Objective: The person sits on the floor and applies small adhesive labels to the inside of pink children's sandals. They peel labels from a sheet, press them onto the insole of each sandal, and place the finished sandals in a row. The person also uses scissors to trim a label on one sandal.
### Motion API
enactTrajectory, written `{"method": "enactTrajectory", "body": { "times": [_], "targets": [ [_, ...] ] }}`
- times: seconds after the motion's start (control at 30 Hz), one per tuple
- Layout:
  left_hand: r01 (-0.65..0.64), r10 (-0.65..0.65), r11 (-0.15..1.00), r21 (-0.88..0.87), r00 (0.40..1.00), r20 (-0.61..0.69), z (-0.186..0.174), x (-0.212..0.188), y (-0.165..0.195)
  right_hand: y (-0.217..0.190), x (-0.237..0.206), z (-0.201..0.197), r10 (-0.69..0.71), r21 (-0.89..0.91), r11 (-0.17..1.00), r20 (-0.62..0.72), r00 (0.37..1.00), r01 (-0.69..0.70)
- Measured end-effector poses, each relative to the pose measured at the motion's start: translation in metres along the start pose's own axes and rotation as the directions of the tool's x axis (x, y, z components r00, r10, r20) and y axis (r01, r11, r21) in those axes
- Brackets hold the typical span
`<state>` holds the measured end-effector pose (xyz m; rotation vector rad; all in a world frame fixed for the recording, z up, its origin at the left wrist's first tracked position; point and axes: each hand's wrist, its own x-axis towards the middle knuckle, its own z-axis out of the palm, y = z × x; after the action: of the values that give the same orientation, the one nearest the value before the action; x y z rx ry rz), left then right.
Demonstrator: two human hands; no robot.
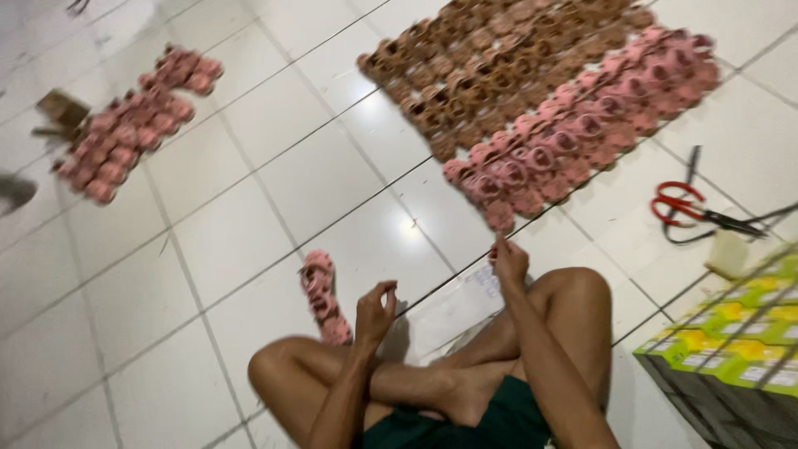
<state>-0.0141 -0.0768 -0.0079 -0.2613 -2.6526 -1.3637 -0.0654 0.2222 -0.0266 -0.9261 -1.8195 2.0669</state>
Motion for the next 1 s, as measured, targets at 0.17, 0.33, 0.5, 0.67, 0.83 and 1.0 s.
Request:
{"method": "enactTrajectory", "body": {
  "times": [0.17, 0.33, 0.5, 0.67, 0.83, 1.0],
  "targets": [
    [0.216, -0.203, 0.976, 0.005, 0.925, -0.320, -0.090, -0.025, -0.005, 0.004, -0.012, -0.016, 0.018, 0.001, 1.000, 0.146, 0.989, -0.018],
    [0.476, -0.483, 0.869, -0.137, 0.755, -0.443, -0.159, -0.027, -0.027, 0.006, -0.042, -0.016, -0.034, -0.024, 0.999, 0.264, 0.964, 0.042],
    [0.464, -0.448, 0.885, 0.032, 0.869, -0.210, -0.143, -0.037, -0.028, 0.008, -0.068, -0.027, -0.001, -0.178, 0.982, 0.307, 0.952, 0.059],
    [0.417, -0.358, 0.887, 0.196, 0.891, -0.277, -0.122, -0.035, -0.030, 0.017, -0.090, -0.036, 0.027, -0.336, 0.937, 0.331, 0.943, 0.091],
    [0.302, -0.268, 0.943, 0.141, 0.938, -0.218, -0.114, -0.028, -0.020, 0.027, -0.102, -0.037, 0.038, -0.411, 0.904, 0.350, 0.936, 0.118],
    [0.219, -0.231, 0.971, -0.098, 0.962, -0.143, -0.099, -0.025, -0.002, 0.037, -0.109, -0.028, 0.000, -0.487, 0.847, 0.397, 0.918, 0.211]
  ]
}}
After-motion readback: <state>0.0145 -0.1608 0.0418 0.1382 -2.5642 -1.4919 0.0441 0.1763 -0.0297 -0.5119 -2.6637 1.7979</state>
